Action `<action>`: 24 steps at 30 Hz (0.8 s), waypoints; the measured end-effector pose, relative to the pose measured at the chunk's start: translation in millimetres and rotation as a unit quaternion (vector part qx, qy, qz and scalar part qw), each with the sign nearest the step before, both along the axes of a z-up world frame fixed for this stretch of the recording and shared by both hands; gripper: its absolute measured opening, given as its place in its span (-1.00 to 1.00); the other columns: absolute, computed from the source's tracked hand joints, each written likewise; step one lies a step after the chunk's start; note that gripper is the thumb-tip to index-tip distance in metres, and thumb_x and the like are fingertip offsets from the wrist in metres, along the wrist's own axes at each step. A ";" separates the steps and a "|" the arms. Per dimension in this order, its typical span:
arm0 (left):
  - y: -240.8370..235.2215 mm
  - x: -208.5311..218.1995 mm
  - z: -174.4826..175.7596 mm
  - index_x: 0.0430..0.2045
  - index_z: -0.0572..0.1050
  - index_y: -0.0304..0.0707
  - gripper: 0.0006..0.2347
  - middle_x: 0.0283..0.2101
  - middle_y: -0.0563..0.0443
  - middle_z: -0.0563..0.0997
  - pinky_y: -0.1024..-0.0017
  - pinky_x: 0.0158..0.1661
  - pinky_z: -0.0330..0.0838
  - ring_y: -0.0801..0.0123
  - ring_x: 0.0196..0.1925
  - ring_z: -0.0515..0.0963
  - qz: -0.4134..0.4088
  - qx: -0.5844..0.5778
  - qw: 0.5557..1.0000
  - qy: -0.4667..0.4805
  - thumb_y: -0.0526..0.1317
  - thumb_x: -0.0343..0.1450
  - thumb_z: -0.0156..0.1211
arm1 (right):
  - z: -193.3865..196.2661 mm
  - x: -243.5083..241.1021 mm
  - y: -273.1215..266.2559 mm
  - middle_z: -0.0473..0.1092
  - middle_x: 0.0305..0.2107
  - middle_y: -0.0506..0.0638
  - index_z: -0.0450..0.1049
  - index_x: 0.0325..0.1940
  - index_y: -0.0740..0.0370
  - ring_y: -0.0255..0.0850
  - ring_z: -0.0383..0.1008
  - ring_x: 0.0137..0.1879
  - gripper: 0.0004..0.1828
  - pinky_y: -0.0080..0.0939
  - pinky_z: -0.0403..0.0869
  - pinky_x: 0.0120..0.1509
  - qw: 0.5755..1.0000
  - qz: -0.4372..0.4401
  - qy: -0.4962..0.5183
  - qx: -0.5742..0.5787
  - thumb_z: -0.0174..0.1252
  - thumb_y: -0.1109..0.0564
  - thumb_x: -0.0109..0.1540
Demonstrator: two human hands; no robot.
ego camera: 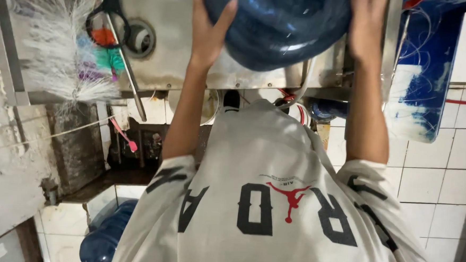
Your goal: The person lifts blue water jugs from the floor, positions them into a cleaning station, wipes the jug tops with a cloth, and refills them with water using a hose.
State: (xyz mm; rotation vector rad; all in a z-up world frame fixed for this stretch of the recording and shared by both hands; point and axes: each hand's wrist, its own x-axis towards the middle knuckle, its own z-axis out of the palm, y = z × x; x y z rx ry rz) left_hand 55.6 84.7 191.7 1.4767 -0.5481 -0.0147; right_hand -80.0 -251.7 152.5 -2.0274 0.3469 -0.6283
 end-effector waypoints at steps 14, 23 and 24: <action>-22.6 -78.6 35.4 0.52 -0.22 -0.35 -0.14 0.53 -0.38 0.07 0.22 0.52 0.11 -0.01 0.56 0.18 0.091 -0.035 0.993 0.073 -0.26 0.47 0.39 | -72.4 -22.1 -196.3 0.43 -0.01 0.37 0.40 0.05 0.37 0.26 0.45 0.11 -0.48 0.19 0.40 0.18 0.909 -0.261 0.291 -0.145 -0.02 -0.22 0.51; -1.9 -1.8 -5.2 0.50 -0.03 -0.39 -0.21 0.42 -0.27 0.31 0.28 0.47 0.22 0.12 0.43 0.36 0.003 -0.018 0.997 0.069 -0.36 0.41 0.40 | -119.1 -46.5 -193.8 0.47 -0.47 0.28 0.44 -0.40 0.42 0.13 0.53 -0.38 -0.60 0.13 0.47 -0.21 0.937 -0.199 0.144 -0.250 -0.05 0.16 0.48; 4.0 21.4 -11.2 0.48 0.04 -0.41 -0.23 0.38 -0.26 0.38 0.29 0.45 0.25 0.13 0.42 0.39 -0.015 0.019 0.997 0.069 -0.36 0.39 0.42 | -120.5 -54.1 -189.0 0.46 -0.49 0.28 0.45 -0.37 0.44 0.13 0.51 -0.38 -0.58 0.11 0.46 -0.21 0.939 -0.194 0.143 -0.245 -0.07 0.15 0.50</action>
